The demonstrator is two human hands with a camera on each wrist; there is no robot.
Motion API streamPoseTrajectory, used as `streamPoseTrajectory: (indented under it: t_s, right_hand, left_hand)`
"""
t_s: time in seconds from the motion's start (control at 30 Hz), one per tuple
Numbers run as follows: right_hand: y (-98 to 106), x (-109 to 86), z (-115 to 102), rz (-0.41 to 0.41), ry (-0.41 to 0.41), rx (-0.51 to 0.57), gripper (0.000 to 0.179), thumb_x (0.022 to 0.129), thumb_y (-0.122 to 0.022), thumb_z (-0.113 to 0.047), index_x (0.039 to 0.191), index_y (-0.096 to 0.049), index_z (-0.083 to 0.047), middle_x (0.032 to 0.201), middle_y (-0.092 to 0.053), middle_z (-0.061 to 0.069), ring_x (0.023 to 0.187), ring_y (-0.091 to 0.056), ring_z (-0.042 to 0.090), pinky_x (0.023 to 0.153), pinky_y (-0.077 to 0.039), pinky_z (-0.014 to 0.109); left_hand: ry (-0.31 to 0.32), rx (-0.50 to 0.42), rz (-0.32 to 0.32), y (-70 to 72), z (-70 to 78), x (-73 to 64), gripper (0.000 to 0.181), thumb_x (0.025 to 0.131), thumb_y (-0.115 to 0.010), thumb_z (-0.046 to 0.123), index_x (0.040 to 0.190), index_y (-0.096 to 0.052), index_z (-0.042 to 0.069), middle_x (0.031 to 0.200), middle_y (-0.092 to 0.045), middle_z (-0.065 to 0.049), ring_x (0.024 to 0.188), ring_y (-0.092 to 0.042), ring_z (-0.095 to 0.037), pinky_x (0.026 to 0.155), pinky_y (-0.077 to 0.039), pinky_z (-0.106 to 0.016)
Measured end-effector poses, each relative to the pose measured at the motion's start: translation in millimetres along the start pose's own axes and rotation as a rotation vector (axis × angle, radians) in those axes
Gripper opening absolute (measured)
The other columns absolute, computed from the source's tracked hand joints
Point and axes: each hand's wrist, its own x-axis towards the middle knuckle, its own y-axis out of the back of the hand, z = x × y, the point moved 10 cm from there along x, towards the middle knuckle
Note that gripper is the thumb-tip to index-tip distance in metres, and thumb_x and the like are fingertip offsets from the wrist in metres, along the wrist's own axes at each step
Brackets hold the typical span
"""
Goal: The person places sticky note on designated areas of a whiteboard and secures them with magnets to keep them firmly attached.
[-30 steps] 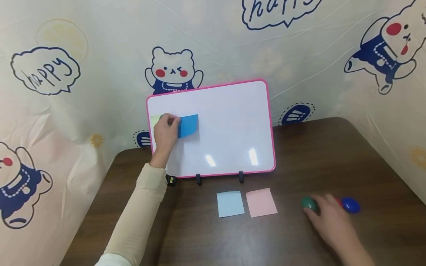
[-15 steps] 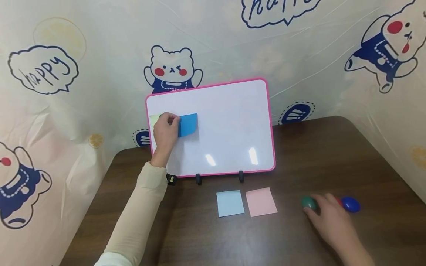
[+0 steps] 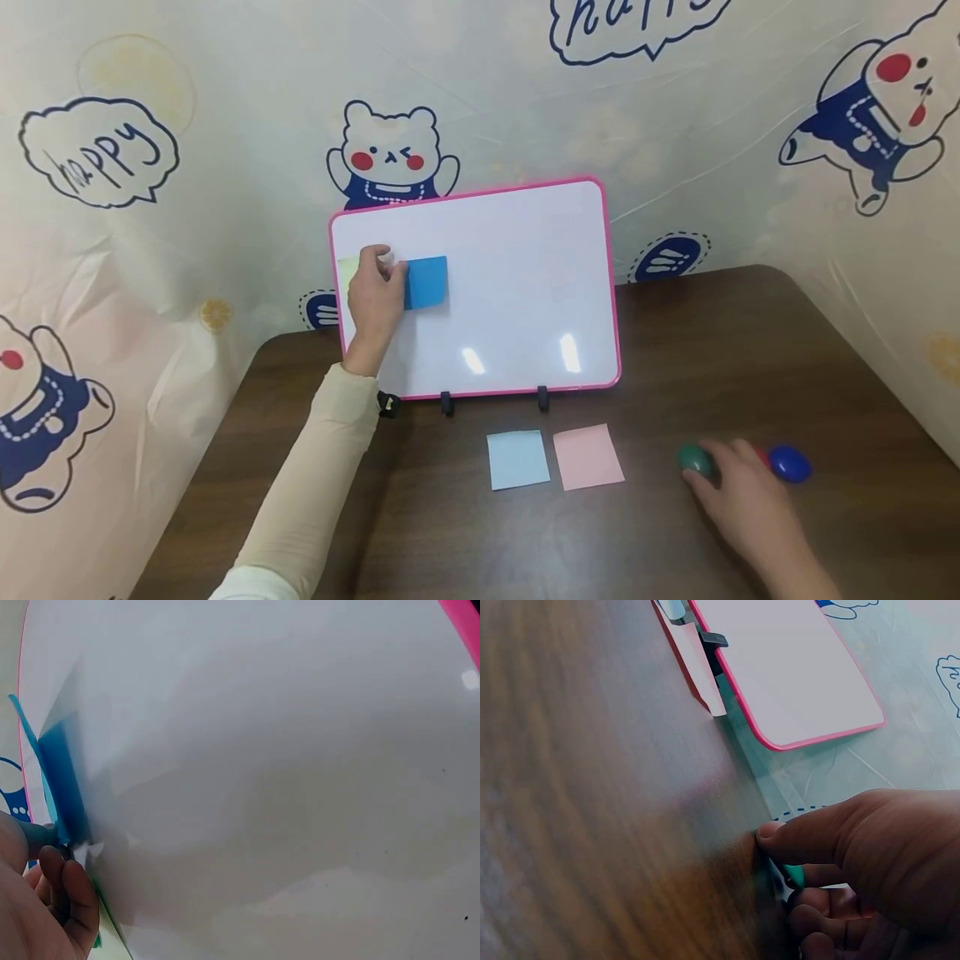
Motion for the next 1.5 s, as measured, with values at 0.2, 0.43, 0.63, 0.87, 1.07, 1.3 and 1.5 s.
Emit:
streamPoseTrajectory:
  t_s: [0.2,0.43,0.63,0.87,1.07,1.3,1.5]
  right_hand:
    - [-1.5,-1.5,-0.6,-0.013,-0.006,-0.002,0.052,0.090,-0.077,-0.023,0.123,-0.060,0.013,0.101,-0.060,0.020,0.085,-0.059,0.032,0.067,-0.050,0.053]
    - [-0.7,-1.7,-2.6,-0.008,-0.007,-0.007,0.052,0.089,-0.078,-0.022,0.123,-0.060,0.013,0.101,-0.060,0.020,0.086,-0.060,0.033,0.067,-0.050,0.053]
    - [-1.6,-1.3,-2.9,-0.019,-0.015,-0.007,0.052,0.090,-0.078,-0.022,0.123,-0.060,0.014,0.101,-0.060,0.020,0.086,-0.060,0.033,0.067,-0.051,0.053]
    - [0.6,-0.6,-5.6,-0.018,-0.011,-0.016,0.052,0.089,-0.077,-0.022,0.123,-0.060,0.014,0.100,-0.060,0.020,0.085,-0.060,0.034,0.067,-0.050,0.053]
    - [2.3,-1.1,-6.1,-0.009,-0.005,-0.013,0.051,0.089,-0.077,-0.021,0.122,-0.060,0.014,0.100,-0.059,0.020,0.085,-0.060,0.035,0.067,-0.050,0.053]
    - [0.6,-1.0,-4.1,-0.020,-0.010,-0.021,0.051,0.090,-0.077,-0.022,0.122,-0.060,0.013,0.099,-0.059,0.019,0.086,-0.060,0.034,0.068,-0.050,0.054]
    - [-1.6,-1.3,-4.0,-0.022,-0.007,-0.018,0.052,0.090,-0.077,-0.023,0.123,-0.060,0.013,0.099,-0.059,0.019,0.086,-0.060,0.034,0.068,-0.050,0.054]
  left_hand:
    - [0.004,-0.019,0.025,0.3,-1.7,0.1,0.049,0.101,-0.064,0.029,0.143,-0.047,0.009,0.083,-0.055,-0.008,0.071,-0.053,-0.023,0.064,-0.043,-0.035]
    - [-0.051,0.022,0.034,1.5,1.3,-1.8,0.029,0.102,-0.062,0.029,0.117,-0.060,0.004,0.094,-0.060,-0.010,0.081,-0.059,-0.024,0.070,-0.051,-0.040]
    - [-0.122,0.060,0.031,0.5,5.4,-5.2,0.026,0.104,-0.060,0.027,0.111,-0.067,0.003,0.107,-0.061,-0.013,0.095,-0.063,-0.027,0.080,-0.054,-0.046]
    - [-0.170,0.106,-0.028,-3.0,6.7,-13.4,0.034,0.103,-0.061,0.026,0.127,-0.064,0.002,0.104,-0.062,-0.013,0.087,-0.062,-0.026,0.073,-0.055,-0.042]
    - [-0.181,0.175,-0.157,-11.4,7.5,-21.5,0.048,0.103,-0.060,0.030,0.142,-0.054,0.003,0.106,-0.058,-0.014,0.082,-0.058,-0.025,0.069,-0.054,-0.040]
    - [-0.154,0.208,-0.194,-16.5,8.9,-26.8,0.056,0.102,-0.062,0.034,0.147,-0.049,0.004,0.115,-0.055,-0.016,0.074,-0.059,-0.026,0.064,-0.053,-0.039]
    - [-0.181,0.215,-0.143,-16.4,13.2,-27.8,0.056,0.101,-0.063,0.034,0.146,-0.050,0.002,0.116,-0.055,-0.017,0.070,-0.058,-0.025,0.061,-0.053,-0.038]
